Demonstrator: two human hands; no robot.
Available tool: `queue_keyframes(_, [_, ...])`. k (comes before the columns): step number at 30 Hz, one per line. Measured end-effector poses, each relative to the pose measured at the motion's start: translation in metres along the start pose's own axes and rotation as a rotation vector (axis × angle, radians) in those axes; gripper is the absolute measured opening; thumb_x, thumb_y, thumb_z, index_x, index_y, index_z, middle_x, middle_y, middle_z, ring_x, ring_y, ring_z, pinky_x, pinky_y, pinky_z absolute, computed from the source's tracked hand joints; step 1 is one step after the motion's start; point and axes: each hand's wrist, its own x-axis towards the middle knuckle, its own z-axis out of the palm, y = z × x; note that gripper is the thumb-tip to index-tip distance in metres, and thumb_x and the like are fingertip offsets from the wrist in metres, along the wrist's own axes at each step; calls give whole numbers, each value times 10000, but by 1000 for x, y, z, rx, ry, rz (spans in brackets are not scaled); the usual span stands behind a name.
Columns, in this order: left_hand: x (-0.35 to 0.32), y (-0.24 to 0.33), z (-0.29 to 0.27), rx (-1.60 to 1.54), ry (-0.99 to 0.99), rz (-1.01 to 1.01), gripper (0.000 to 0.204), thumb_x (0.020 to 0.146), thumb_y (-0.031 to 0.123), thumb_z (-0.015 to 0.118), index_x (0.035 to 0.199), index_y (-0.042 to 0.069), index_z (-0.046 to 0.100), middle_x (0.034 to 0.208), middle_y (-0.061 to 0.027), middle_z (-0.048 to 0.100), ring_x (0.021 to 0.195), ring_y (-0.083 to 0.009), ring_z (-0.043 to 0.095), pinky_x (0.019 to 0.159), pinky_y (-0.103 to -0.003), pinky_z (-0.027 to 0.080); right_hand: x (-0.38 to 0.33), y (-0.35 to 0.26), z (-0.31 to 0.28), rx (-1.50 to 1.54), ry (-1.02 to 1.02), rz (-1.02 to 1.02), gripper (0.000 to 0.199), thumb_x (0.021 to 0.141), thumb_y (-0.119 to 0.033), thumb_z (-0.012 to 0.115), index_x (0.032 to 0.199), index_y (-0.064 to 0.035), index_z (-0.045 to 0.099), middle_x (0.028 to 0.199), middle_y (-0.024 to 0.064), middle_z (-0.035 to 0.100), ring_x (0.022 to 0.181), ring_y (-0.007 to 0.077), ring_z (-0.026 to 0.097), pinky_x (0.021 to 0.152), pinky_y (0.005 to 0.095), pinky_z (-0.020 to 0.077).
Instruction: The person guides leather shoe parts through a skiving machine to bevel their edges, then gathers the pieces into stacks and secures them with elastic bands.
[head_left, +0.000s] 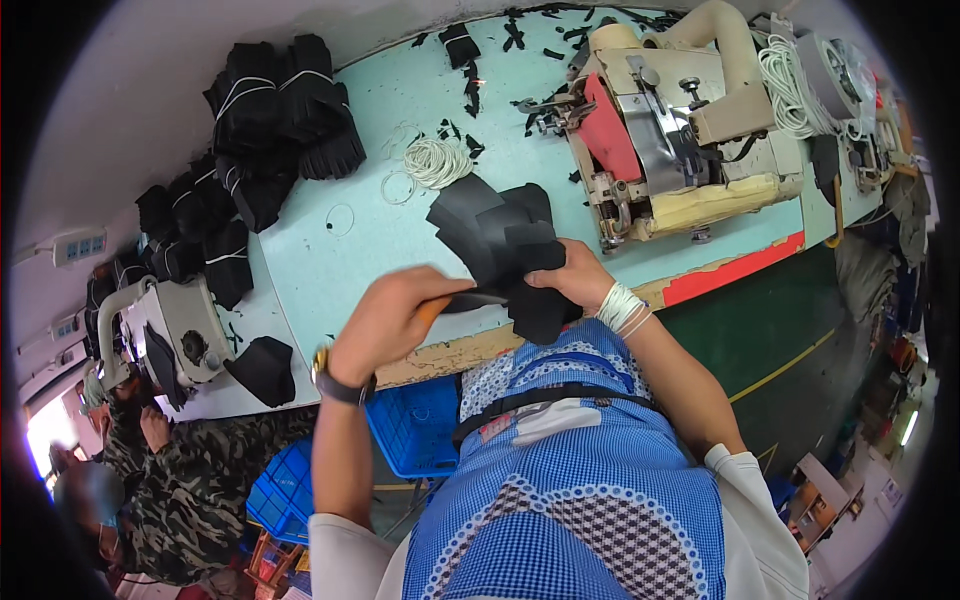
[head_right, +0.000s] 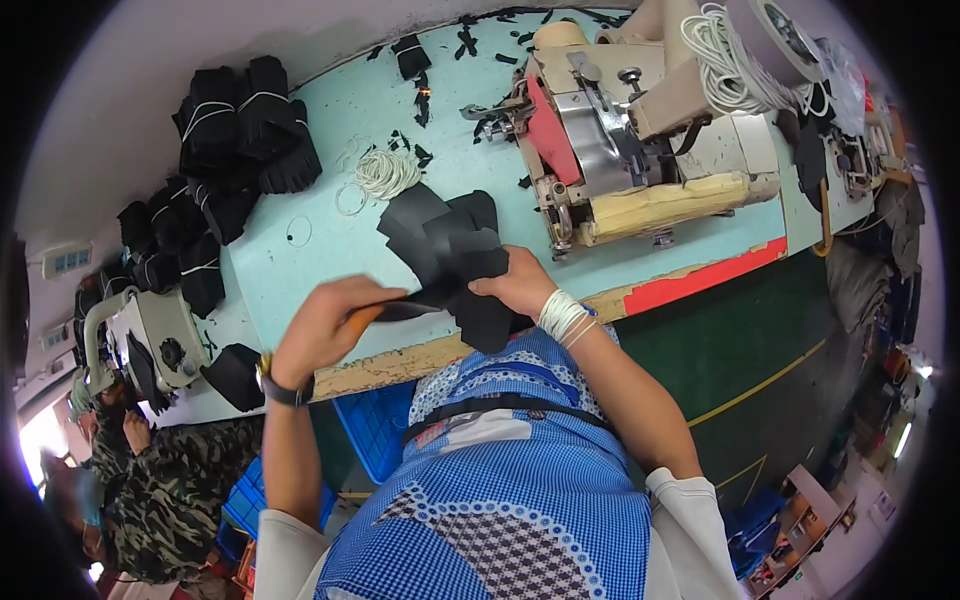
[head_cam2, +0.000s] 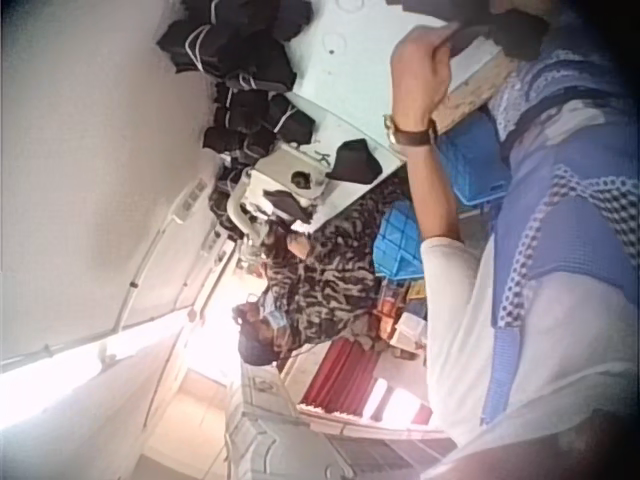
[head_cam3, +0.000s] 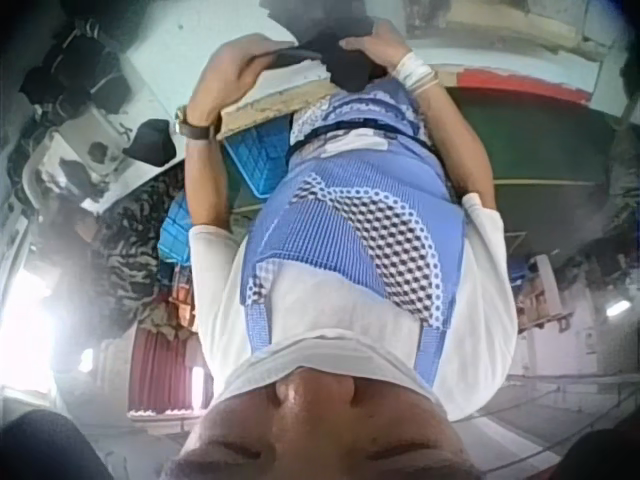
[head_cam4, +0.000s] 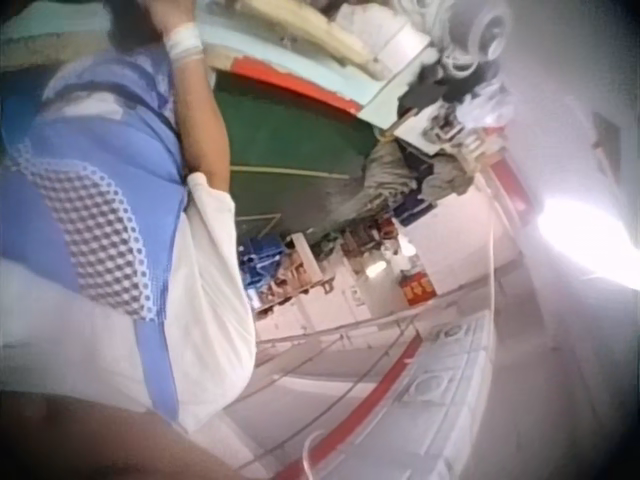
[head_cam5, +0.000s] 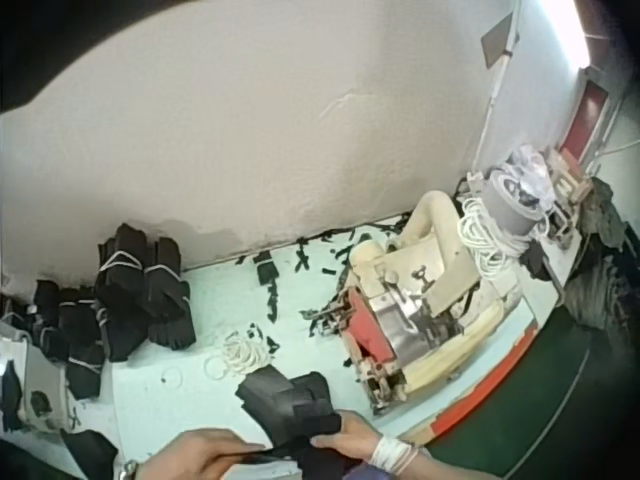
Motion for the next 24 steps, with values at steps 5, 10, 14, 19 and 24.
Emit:
queue_keyframes(5, [98,13,-1,429,-520,163,228,806,59,637,1024,40,701,850,-161,671,768,-329,621,736,-340,496,8,4,0,-100,-100,-61,329,798,-75,677,1086,76,625,975,143,699,893,192,663,837,316,519])
queue_keyframes(10, [102,-3,-34,-279,-54,-212,190,920,139,631,980,-34,684,870,-43,696,775,-108,621,706,-260,484,2,4,-8,79,-132,-17,388,825,-71,599,1185,70,563,1092,123,656,989,188,623,906,311,484])
queue_keyframes(14, [52,-39,2,-898,307,-451,194,964,184,583,934,3,648,794,35,606,695,-43,514,609,-200,379,1,6,-8,17,-35,-12,389,819,-129,589,1141,90,576,1047,165,663,953,234,639,877,330,491])
queue_keyframes(19, [4,-33,66,-1240,498,-560,160,990,137,533,1066,18,609,979,-39,669,867,-107,642,769,-266,527,2,3,-3,-178,84,-75,386,828,-234,612,1012,106,596,1022,242,661,966,325,653,822,378,513])
queue_keyframes(24, [4,-24,121,-1392,554,-610,110,950,55,568,1021,-21,603,911,-95,672,767,-150,659,727,-315,585,-11,-44,15,-975,600,-428,392,820,-355,689,865,22,590,914,211,643,926,370,632,746,455,531])
